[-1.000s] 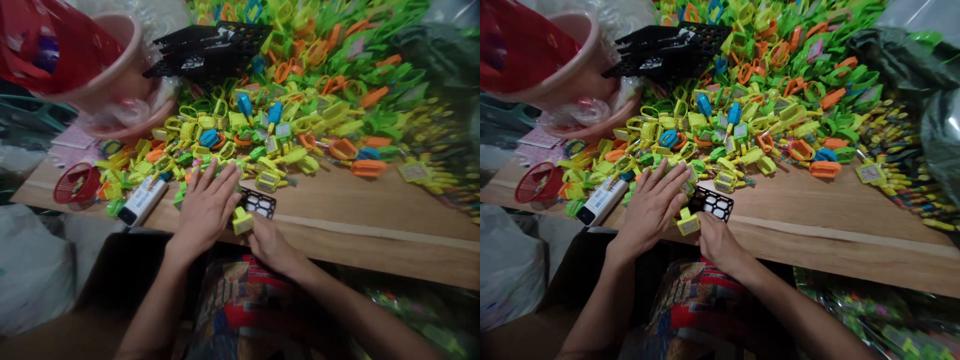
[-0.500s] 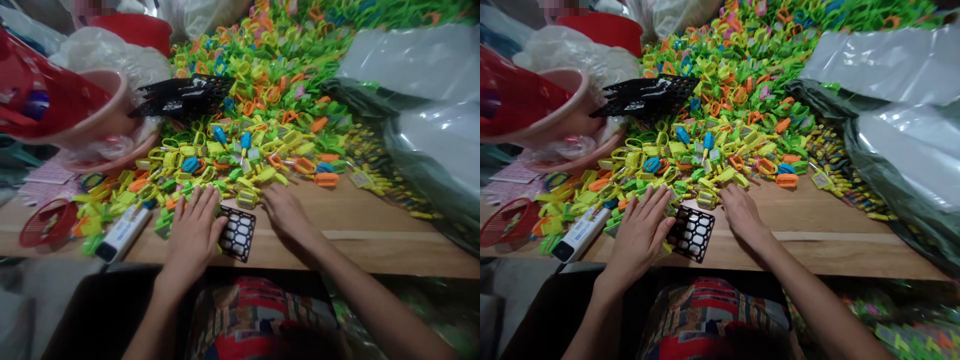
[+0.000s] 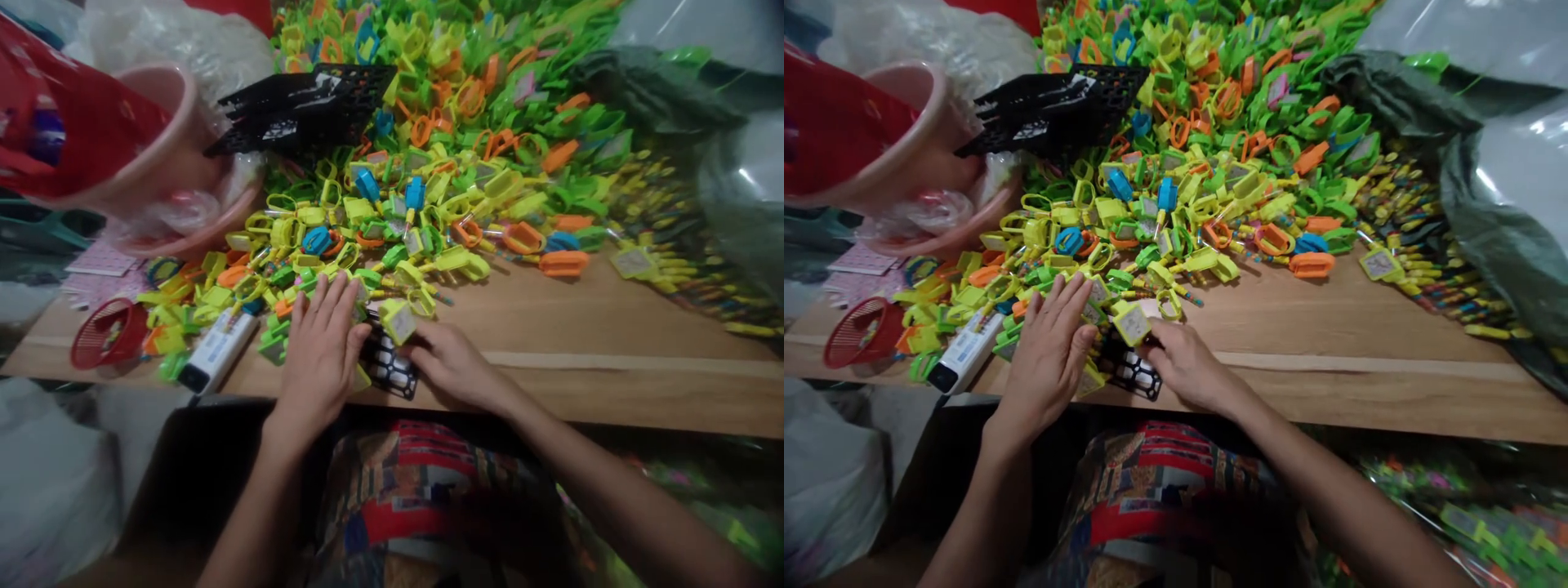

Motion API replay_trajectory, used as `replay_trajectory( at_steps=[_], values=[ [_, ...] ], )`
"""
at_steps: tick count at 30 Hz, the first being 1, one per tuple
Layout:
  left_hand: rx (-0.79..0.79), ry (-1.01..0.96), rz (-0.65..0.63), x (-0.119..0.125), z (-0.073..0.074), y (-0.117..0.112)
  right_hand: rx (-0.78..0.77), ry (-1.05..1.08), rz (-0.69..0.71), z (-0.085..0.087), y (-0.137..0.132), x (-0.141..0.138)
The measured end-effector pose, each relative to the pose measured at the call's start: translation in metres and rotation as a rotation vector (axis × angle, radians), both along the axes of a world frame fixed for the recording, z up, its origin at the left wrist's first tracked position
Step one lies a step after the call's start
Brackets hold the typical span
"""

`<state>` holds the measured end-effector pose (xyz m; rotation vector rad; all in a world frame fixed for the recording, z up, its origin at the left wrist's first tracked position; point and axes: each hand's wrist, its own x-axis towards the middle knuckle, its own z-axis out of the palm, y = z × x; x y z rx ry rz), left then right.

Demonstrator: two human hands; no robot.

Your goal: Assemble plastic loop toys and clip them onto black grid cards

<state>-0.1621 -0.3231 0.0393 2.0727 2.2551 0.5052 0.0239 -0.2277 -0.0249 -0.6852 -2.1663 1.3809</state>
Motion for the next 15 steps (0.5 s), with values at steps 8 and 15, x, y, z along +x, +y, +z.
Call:
replay_trajectory(
  at_steps=[8,15],
  values=[
    [-0.007,-0.008,-0.026,-0.001,-0.001,-0.001,0.200,0.112,-0.003,-0.030,-0.023,-0.033],
    [-0.089,0.077,-0.010,0.002,0.006,0.002,0.287,-0.038,0.165,-0.031,-0.025,-0.039]
  ],
)
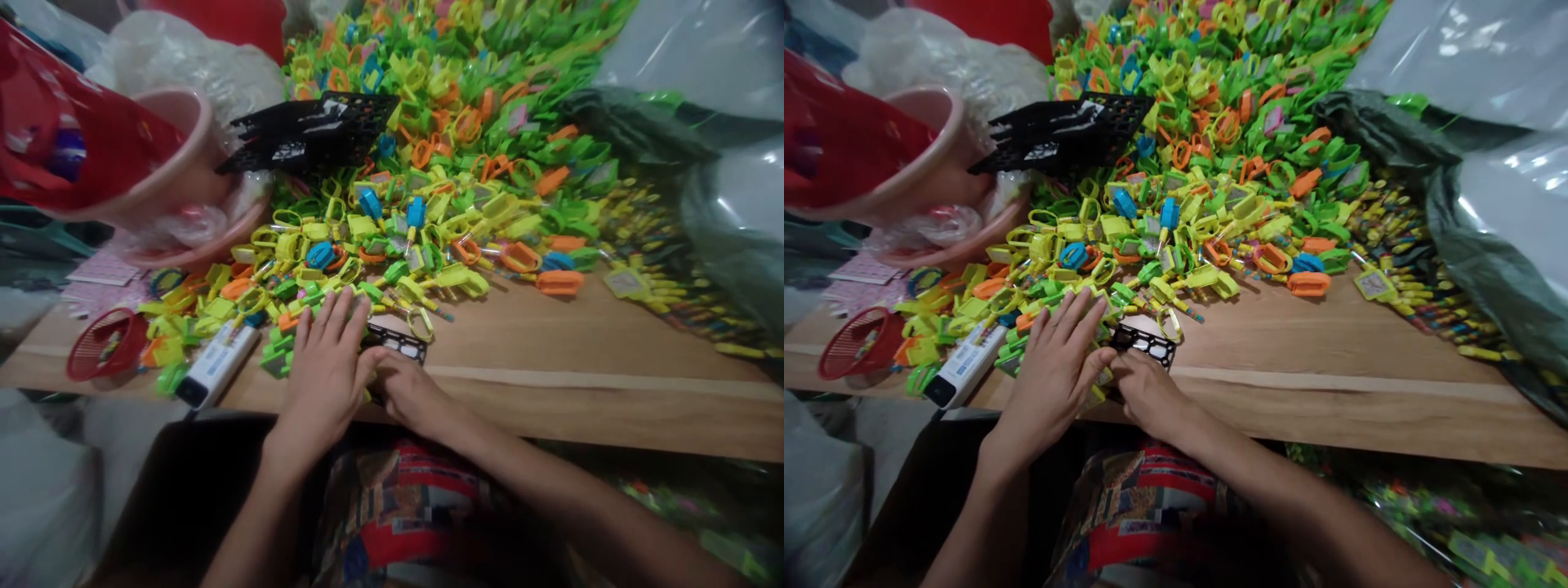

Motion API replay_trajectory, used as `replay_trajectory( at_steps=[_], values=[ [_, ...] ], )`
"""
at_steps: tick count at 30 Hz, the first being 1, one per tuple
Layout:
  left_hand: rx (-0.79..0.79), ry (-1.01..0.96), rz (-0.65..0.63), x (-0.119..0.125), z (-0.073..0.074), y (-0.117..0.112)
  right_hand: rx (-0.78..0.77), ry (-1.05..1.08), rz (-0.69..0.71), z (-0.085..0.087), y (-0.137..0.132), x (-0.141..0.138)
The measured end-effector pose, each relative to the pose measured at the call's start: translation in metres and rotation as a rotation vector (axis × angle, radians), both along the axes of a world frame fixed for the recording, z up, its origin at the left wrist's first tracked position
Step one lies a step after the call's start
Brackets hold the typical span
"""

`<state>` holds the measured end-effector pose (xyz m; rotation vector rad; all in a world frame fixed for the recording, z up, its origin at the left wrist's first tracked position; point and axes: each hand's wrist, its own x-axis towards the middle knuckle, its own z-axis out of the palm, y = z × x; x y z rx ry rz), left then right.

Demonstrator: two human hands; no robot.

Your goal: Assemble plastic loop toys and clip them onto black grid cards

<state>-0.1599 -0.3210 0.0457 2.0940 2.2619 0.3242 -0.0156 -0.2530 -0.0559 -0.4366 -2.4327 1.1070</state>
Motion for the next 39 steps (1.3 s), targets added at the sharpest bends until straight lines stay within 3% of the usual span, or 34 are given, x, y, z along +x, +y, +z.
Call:
replay_trajectory(
  at_steps=[4,9,13,18,24,29,32,36,39],
  values=[
    [0.000,0.047,0.026,0.002,0.001,-0.005,-0.009,-0.046,0.118,0.025,0.040,0.001],
    [0.029,0.068,0.027,0.001,-0.003,-0.014,0.402,-0.155,-0.037,0.055,0.089,0.006],
    [0.016,0.059,0.026,-0.004,-0.002,-0.014,0.489,-0.258,-0.001,0.061,0.104,0.012],
    [0.013,0.027,0.034,-0.006,0.000,-0.014,0.401,-0.236,0.036,0.056,0.104,0.039],
    [0.004,-0.002,0.037,-0.005,0.001,-0.014,0.354,-0.363,0.006,0.054,0.080,0.074],
    [0.029,0.014,0.031,-0.007,-0.001,-0.013,0.369,-0.423,-0.203,0.046,0.071,0.064],
    [0.041,0.017,0.027,-0.007,-0.002,-0.014,0.291,-0.463,-0.326,0.041,0.073,0.056],
    [0.046,-0.006,0.032,-0.006,-0.003,-0.015,0.112,-0.267,-0.338,0.041,0.064,0.051],
    [0.061,-0.027,0.043,-0.006,-0.003,-0.015,-0.108,-0.091,-0.252,0.040,0.045,0.040]
  ],
)
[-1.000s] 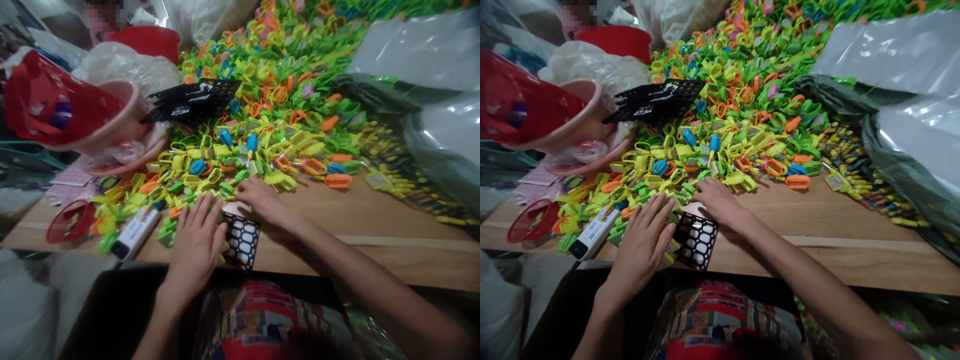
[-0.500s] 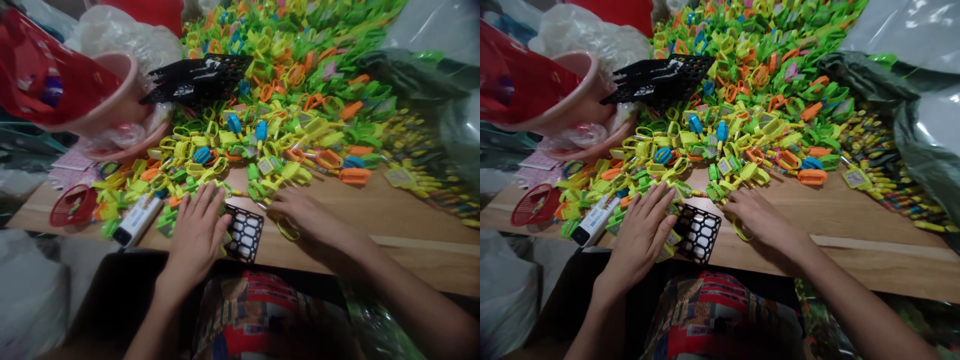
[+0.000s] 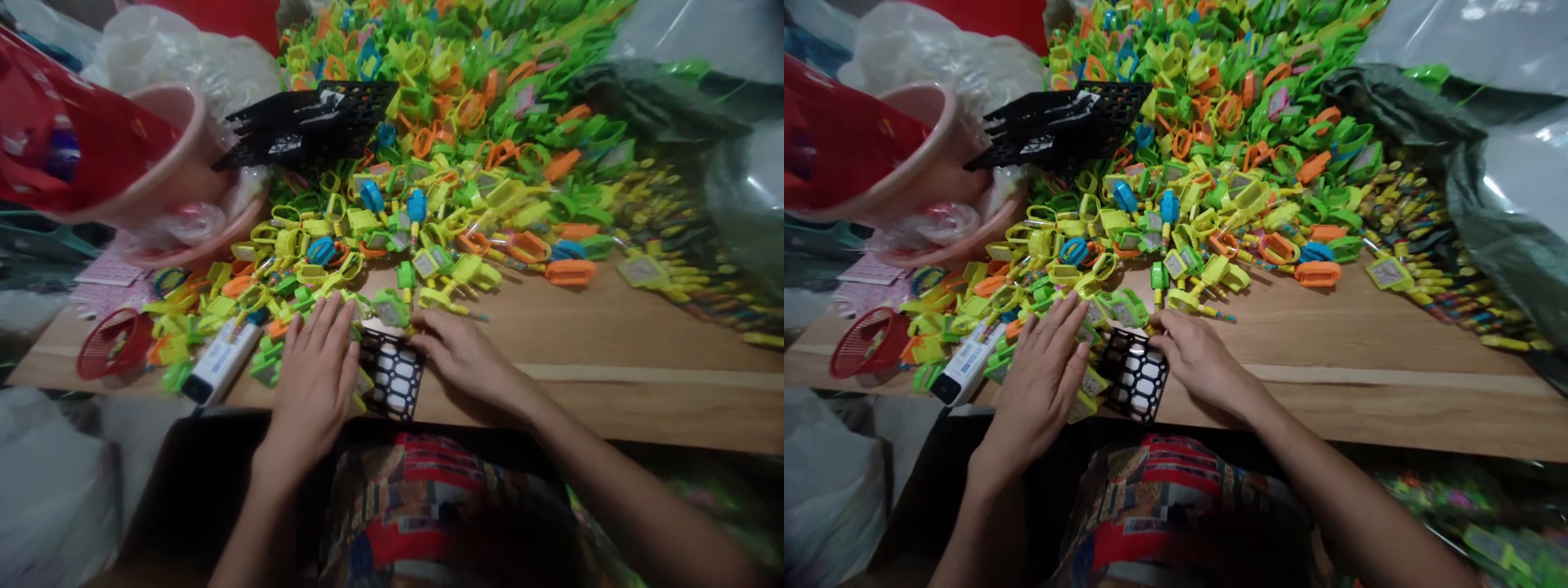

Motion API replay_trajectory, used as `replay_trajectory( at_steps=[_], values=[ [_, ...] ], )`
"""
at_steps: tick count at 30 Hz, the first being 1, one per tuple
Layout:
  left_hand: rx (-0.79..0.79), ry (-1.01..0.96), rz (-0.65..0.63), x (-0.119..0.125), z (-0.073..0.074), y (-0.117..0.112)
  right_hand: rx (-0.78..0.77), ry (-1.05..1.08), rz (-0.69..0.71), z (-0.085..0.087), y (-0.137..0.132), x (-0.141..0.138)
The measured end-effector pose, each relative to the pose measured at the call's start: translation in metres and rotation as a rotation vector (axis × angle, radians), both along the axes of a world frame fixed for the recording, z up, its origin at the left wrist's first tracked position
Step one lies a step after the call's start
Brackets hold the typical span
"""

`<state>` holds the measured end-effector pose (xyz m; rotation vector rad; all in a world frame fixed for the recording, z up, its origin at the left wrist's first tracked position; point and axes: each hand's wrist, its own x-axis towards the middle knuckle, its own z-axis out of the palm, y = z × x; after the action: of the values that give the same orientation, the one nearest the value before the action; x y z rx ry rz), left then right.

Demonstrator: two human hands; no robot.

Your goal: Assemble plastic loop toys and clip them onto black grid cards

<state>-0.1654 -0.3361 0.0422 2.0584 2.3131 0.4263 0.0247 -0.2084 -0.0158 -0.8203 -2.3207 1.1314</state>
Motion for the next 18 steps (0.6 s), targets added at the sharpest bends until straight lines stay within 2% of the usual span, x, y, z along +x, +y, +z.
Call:
replay_trajectory(
  at_steps=[3,5,8,13,16,18],
  values=[
    [0.008,-0.009,-0.005,0.000,-0.001,0.000,-0.164,0.100,0.070,-0.007,-0.020,-0.017],
    [0.003,-0.012,-0.013,-0.001,-0.001,0.000,-0.191,0.114,0.080,-0.013,-0.028,-0.028],
    [-0.004,-0.014,-0.019,0.000,-0.002,-0.001,-0.139,0.123,0.083,-0.024,-0.032,-0.036],
    [-0.046,-0.028,-0.009,0.001,0.004,-0.004,0.074,0.117,0.187,-0.041,-0.037,-0.039],
    [-0.110,-0.023,-0.049,-0.001,0.013,0.000,0.150,0.063,0.240,-0.042,-0.040,-0.043],
    [-0.134,-0.002,-0.071,-0.001,0.017,0.005,0.126,0.032,0.274,-0.035,-0.036,-0.044]
  ],
)
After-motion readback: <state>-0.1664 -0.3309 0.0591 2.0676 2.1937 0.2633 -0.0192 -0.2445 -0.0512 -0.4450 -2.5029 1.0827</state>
